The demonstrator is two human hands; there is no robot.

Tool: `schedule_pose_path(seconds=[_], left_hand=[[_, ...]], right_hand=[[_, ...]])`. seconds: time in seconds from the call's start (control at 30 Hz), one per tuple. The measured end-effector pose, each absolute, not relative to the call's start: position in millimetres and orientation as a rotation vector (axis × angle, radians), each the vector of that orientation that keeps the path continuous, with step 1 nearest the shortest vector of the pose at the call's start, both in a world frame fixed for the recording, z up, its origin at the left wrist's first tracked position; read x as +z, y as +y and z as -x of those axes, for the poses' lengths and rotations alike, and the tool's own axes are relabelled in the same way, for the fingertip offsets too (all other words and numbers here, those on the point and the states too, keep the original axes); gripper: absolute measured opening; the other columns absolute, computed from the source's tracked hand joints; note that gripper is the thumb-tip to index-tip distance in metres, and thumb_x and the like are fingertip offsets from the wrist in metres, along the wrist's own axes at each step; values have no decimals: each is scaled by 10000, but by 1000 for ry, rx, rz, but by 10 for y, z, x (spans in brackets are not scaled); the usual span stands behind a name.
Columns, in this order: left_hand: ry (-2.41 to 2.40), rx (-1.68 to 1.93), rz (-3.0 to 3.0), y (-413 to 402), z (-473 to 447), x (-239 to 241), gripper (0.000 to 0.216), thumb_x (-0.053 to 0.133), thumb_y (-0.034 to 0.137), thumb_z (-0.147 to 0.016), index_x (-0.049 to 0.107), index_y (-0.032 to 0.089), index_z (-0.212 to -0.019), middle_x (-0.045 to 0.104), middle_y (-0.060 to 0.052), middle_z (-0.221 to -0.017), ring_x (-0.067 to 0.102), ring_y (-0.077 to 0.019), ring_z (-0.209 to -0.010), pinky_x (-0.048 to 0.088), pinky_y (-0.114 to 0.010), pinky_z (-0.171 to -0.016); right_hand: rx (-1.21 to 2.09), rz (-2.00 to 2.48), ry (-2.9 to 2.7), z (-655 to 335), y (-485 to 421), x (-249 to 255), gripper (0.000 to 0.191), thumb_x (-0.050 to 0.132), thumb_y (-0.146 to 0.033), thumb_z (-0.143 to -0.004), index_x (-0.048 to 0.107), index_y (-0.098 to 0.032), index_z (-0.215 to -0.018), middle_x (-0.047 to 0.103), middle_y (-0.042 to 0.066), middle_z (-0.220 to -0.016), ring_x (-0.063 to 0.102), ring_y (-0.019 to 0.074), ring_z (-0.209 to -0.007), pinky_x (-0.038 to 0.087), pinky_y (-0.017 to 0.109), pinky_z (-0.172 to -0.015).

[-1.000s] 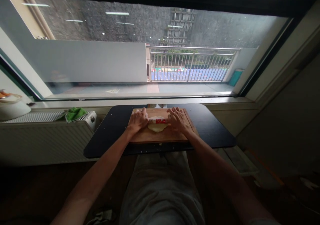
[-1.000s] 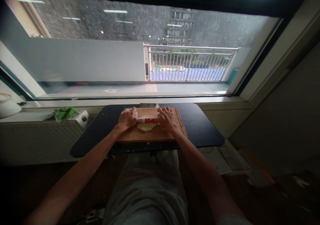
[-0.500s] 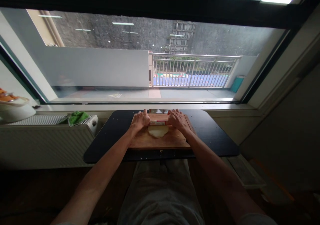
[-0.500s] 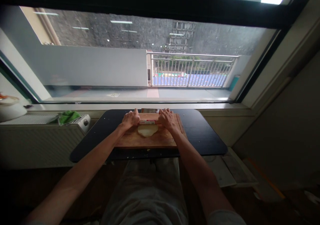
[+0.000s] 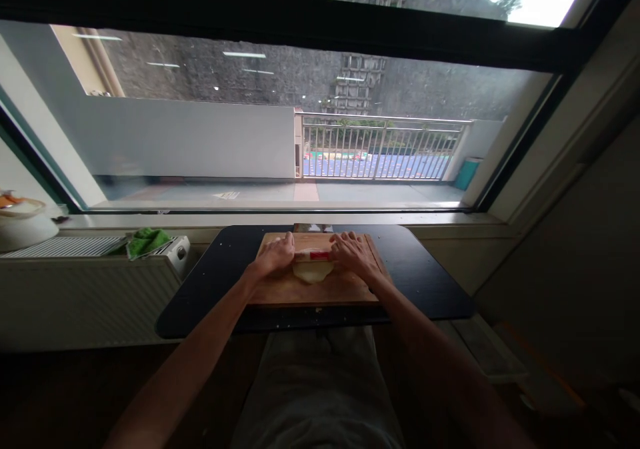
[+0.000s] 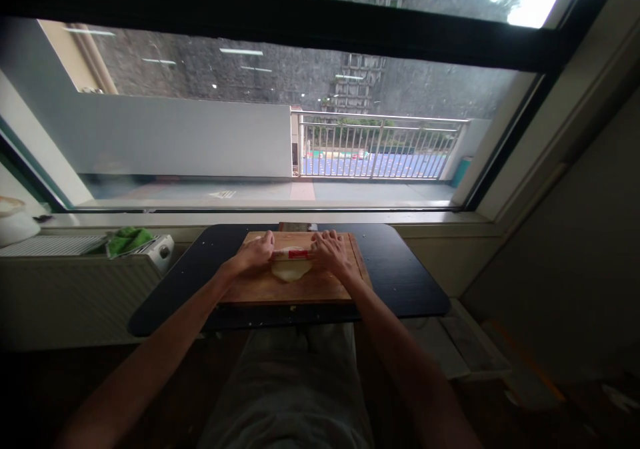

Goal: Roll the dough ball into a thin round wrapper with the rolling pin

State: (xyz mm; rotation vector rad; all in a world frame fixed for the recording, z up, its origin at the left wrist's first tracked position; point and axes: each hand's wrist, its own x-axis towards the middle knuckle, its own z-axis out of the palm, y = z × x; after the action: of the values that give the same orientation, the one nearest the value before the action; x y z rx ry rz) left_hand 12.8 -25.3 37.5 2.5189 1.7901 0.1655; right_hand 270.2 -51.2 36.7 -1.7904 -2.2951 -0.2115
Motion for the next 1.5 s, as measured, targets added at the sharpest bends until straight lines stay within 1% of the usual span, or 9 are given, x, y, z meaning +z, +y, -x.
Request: schedule_pose_path(seconds=[0.17,0.33,0.5,0.63,0.83,1.03,1.17,1.27,1.5], left_hand=[[1817,328,-2554,-693,-47,279,301,349,349,-1098,563,222,-1267,719,-136,-1175,684,-295,-1113,485,-406,-994],[1849,373,-2672,-1024,-81,258,388,297,414,-1122,606,212,-1241,705,-167,-1207,626,-331,-1172,438,-476,-1054],[1939,488,-2713,-936,-148,300,451,322,460,-1118,595,204,-1369,674,-169,-1351,594,-341,-1248,442,-494,-1064],[1994,545,-2727,-684,-171,307,548,343,485,-1105,559,173,-1500,649,-206,-1435,564,-380,-1349,424,-553,-1115],[1982,607,-2744,-222,-158,245,626,301,466,-1101,513,154,-1601,470,-189,-1680,294,-358,-1630,225,-591,-1309],[1883,345,-2770,-10,-132,211,666,342,320,-1054,395,95,-1678,355,-170,-1752,256,-342,-1655,259,-562,-1321],[1827,370,-2777,-171,-96,173,652,314,323,-1069,392,138,-1689,403,-139,-1730,264,-330,-1654,275,-574,-1319],[1766,419,-2775,-412,-56,127,622,279,322,-1082,482,137,-1639,499,-117,-1672,367,-301,-1614,342,-523,-1302],[1711,583,-2811,-1021,26,65,613,280,389,-1112,598,92,-1543,536,-146,-1638,433,-282,-1580,312,-478,-1338]], right_hand=[[-310,1755,-2312,-2712,-1001,223,346,330,-276,-1136,661,-189,-1181,687,157,-1197,553,303,-1168,417,418,-1033],[-324,1721,-2295,-2690,-1240,127,384,306,-340,-1154,651,-197,-1240,663,170,-1285,549,326,-1219,424,491,-1071],[-386,1552,-2312,-2700,-1108,60,422,294,-335,-1161,645,-170,-1326,672,175,-1406,491,325,-1432,283,612,-1246],[-397,1539,-2363,-2742,-904,45,436,307,-286,-1151,623,-192,-1436,642,157,-1519,471,340,-1507,206,702,-1271],[-399,1685,-2443,-2723,-547,170,503,440,-294,-1104,522,-226,-1596,453,133,-1703,351,373,-1601,251,654,-1290],[-300,1810,-2316,-2633,-324,223,618,378,-353,-1097,412,-137,-1675,441,170,-1696,319,350,-1624,266,638,-1299],[-290,1781,-2300,-2620,-531,194,559,359,-285,-1097,526,-83,-1592,515,191,-1643,416,292,-1583,321,466,-1305],[-269,1742,-2320,-2604,-815,199,504,354,-256,-1096,632,-104,-1488,603,192,-1566,491,289,-1533,354,454,-1287],[-240,1653,-2268,-2584,-1389,259,590,286,-368,-1144,556,-15,-1532,564,249,-1586,496,293,-1524,375,428,-1262]])
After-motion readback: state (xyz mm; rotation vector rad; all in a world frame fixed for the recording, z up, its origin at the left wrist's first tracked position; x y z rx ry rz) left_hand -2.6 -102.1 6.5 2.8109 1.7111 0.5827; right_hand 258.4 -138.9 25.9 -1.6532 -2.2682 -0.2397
